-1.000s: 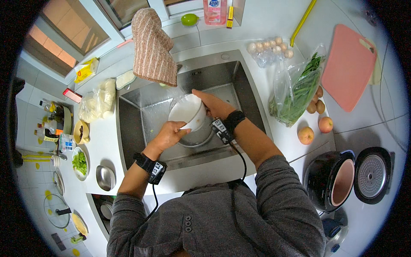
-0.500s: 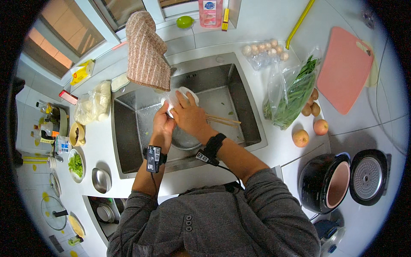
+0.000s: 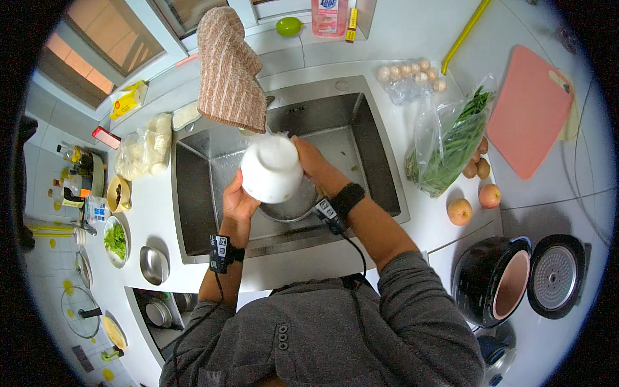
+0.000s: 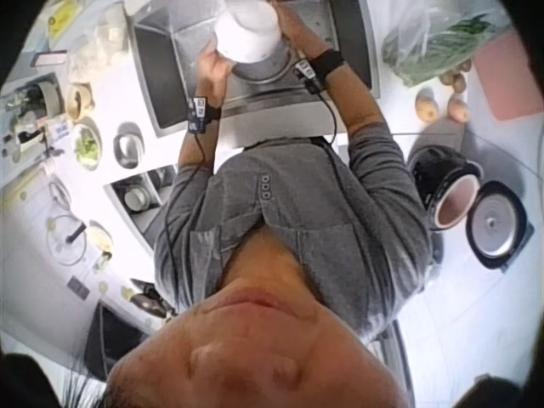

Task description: The person washes a white bowl, chopsticks, and a metal bowl in the kitchen sink, then rinses them under running water. They place the cleaned items on the counter, flip a flatbread in a pan, and carry the flatbread and a plate of food to a dining table, followed by a plate of lettuce.

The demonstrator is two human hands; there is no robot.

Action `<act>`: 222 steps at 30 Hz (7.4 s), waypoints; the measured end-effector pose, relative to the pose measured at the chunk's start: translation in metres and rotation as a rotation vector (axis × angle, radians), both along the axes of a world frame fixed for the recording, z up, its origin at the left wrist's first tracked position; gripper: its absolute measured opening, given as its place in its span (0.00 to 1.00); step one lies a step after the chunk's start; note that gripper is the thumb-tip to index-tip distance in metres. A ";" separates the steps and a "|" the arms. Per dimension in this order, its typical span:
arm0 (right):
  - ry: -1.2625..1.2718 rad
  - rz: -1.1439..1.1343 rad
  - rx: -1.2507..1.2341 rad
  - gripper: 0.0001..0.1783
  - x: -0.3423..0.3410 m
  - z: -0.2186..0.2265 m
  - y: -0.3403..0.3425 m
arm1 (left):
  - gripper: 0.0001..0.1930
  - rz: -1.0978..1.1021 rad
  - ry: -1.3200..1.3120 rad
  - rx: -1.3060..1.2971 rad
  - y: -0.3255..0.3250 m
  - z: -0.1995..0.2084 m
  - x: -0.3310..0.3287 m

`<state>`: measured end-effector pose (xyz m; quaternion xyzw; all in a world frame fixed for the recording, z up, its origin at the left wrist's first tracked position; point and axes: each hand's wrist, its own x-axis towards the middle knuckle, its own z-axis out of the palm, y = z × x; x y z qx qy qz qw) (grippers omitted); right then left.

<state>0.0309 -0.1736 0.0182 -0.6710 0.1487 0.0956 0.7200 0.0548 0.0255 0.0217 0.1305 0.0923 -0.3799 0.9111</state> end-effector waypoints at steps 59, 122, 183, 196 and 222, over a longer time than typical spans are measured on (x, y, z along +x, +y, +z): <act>0.043 -0.203 0.503 0.23 -0.018 0.062 -0.022 | 0.15 0.401 -0.358 0.373 0.111 0.065 -0.060; -0.373 -0.350 0.138 0.22 -0.089 0.080 0.110 | 0.20 -0.428 -1.396 1.393 0.256 0.032 -0.070; 0.121 0.055 2.124 0.32 -0.072 -0.024 0.200 | 0.24 0.402 -1.587 2.055 0.251 0.100 -0.019; 0.097 0.018 2.239 0.30 -0.086 -0.023 0.178 | 0.36 0.691 -2.230 1.861 0.185 0.136 -0.019; 0.207 -0.191 0.771 0.16 -0.042 -0.006 0.232 | 0.08 0.595 -0.419 1.092 0.303 0.127 -0.006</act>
